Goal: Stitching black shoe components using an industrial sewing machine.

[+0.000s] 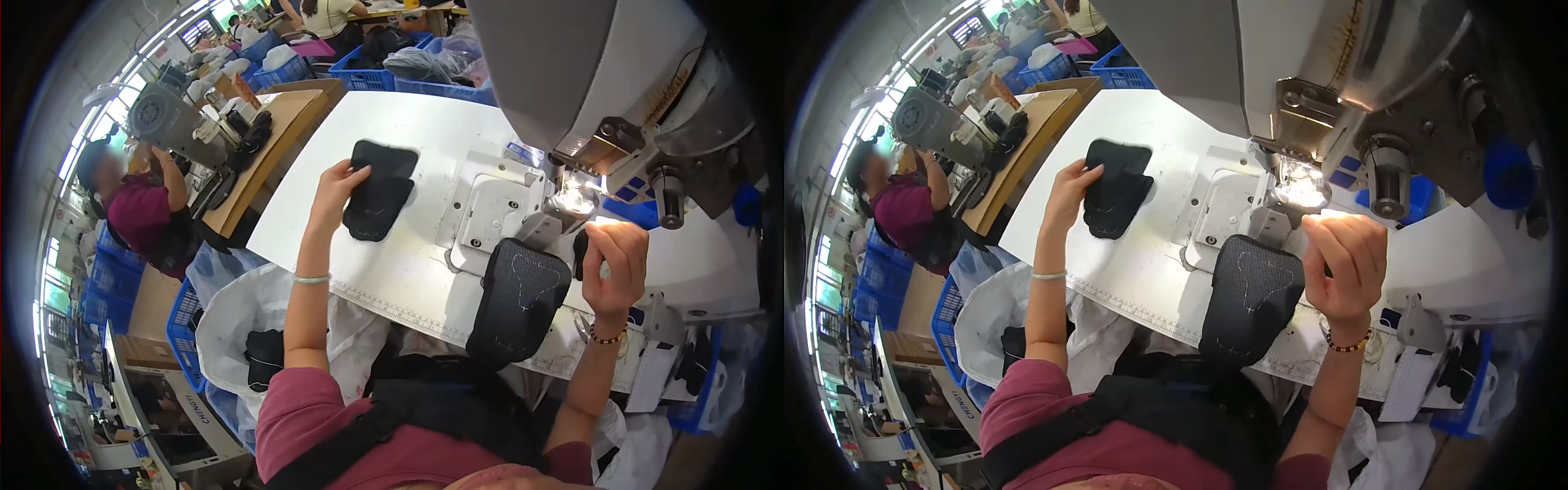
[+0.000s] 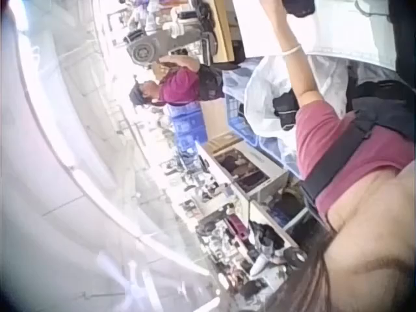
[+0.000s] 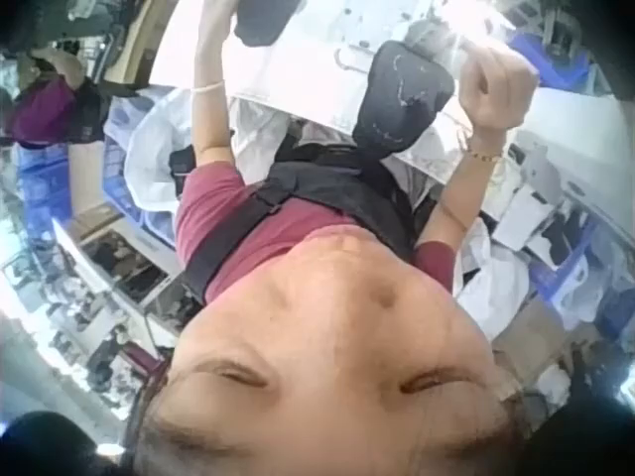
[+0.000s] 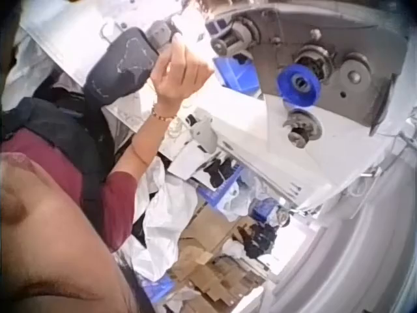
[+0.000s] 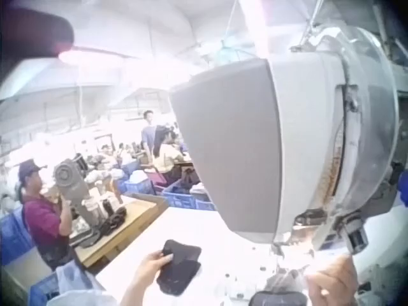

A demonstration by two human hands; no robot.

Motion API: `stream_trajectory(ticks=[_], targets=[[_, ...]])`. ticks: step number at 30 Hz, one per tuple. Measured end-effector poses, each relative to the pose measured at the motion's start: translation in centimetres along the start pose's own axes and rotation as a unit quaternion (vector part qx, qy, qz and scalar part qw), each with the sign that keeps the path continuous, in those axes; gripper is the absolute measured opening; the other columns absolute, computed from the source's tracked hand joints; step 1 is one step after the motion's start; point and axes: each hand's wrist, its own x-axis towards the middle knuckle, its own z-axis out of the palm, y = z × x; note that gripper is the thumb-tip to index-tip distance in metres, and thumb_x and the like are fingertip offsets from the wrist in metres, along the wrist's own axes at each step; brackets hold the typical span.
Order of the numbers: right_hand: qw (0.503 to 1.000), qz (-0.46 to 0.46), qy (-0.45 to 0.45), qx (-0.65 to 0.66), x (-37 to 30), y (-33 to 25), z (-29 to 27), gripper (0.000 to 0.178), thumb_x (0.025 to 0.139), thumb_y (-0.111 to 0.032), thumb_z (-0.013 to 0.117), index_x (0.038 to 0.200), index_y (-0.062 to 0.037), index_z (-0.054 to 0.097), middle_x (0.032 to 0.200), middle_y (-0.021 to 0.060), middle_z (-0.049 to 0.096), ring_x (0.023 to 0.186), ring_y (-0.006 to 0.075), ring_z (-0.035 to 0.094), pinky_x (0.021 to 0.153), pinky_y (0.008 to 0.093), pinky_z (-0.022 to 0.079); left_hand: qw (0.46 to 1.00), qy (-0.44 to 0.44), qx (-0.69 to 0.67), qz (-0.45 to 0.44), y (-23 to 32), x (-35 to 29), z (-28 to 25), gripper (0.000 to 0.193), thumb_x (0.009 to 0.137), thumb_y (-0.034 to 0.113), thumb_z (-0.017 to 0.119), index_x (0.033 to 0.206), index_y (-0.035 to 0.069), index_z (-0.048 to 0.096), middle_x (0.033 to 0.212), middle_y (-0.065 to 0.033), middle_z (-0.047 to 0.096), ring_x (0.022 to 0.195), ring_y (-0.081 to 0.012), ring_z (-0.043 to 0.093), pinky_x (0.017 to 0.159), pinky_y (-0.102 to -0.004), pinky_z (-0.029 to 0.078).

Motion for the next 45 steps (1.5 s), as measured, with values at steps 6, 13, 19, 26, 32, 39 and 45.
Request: stream_trajectory(ticks=[6,13,19,26,32,39,45], targets=[[1.000,-0.002,0.006,0.002,0.1,0.5,-0.7,0.020,0.074,0.011,0.062,0.092,0.0028,0.063,0.086,0.0125,0.062,0.076,0.0278,0.058,0.072,0.0363,0.047,0.936,0.135,0.324,-0.037,-2.7,-1.8,-1.1,0.051,0.078,0.027,0.072,0.113,-0.006,0.055,0.090,-0.0177,0.064,0.083,-0.0229,0.063,0.073,-0.0280,0.049],[0.970,0.220,0.062,-0.083,-2.4,1.1,-4.0,0.014,0.081,0.004,0.061,0.095,0.0007,0.059,0.089,0.0084,0.061,0.076,0.0173,0.058,0.071,0.0276,0.047,0.783,0.078,0.613,0.074,-3.7,-5.2,4.4,0.079,0.074,0.049,0.069,0.137,0.012,0.037,0.129,-0.0313,0.040,0.112,-0.0426,0.048,0.092,-0.0515,0.040],[0.905,0.402,-0.106,-0.089,-7.1,2.0,-6.8,0.010,0.082,0.000,0.059,0.091,0.0008,0.055,0.083,0.0090,0.055,0.072,0.0193,0.056,0.070,0.0293,0.046,0.750,0.057,0.656,0.062,-4.9,-3.6,-0.1,0.065,0.078,0.041,0.062,0.136,0.021,0.041,0.133,-0.0286,0.039,0.115,-0.0433,0.045,0.094,-0.0551,0.035],[0.892,0.402,-0.196,0.070,-8.6,3.2,-4.2,0.017,0.079,-0.005,0.064,0.089,0.0033,0.053,0.089,0.0122,0.053,0.079,0.0244,0.057,0.072,0.0316,0.046,0.848,-0.086,0.418,0.315,1.5,-7.0,9.7,0.032,0.081,0.019,0.067,0.109,0.002,0.061,0.111,-0.0176,0.058,0.102,-0.0327,0.056,0.089,-0.0378,0.044],[0.914,0.363,-0.177,-0.037,-11.1,4.7,-0.6,0.024,0.077,-0.014,0.068,0.086,0.0033,0.054,0.090,0.0156,0.053,0.087,0.0320,0.054,0.079,0.0384,0.044,0.804,-0.296,0.402,0.323,3.7,-9.6,18.1,0.045,0.080,0.022,0.070,0.114,-0.004,0.056,0.110,-0.0145,0.054,0.104,-0.0270,0.050,0.085,-0.0327,0.045],[0.918,0.358,-0.158,-0.071,-12.0,4.4,0.8,0.021,0.073,-0.015,0.068,0.079,0.0014,0.057,0.087,0.0157,0.054,0.092,0.0322,0.052,0.084,0.0383,0.043,0.831,-0.267,0.405,0.271,3.8,-10.6,18.8,0.038,0.078,0.018,0.072,0.109,-0.001,0.058,0.103,-0.0136,0.054,0.096,-0.0279,0.051,0.081,-0.0345,0.044],[0.891,0.408,-0.175,-0.100,-11.4,4.4,0.8,0.023,0.077,-0.017,0.065,0.079,0.0055,0.060,0.092,0.0173,0.057,0.095,0.0311,0.054,0.087,0.0398,0.044,0.820,-0.246,0.419,0.303,3.3,-10.9,19.2,0.039,0.080,0.016,0.072,0.111,-0.002,0.057,0.107,-0.0147,0.060,0.090,-0.0260,0.058,0.073,-0.0323,0.047]])
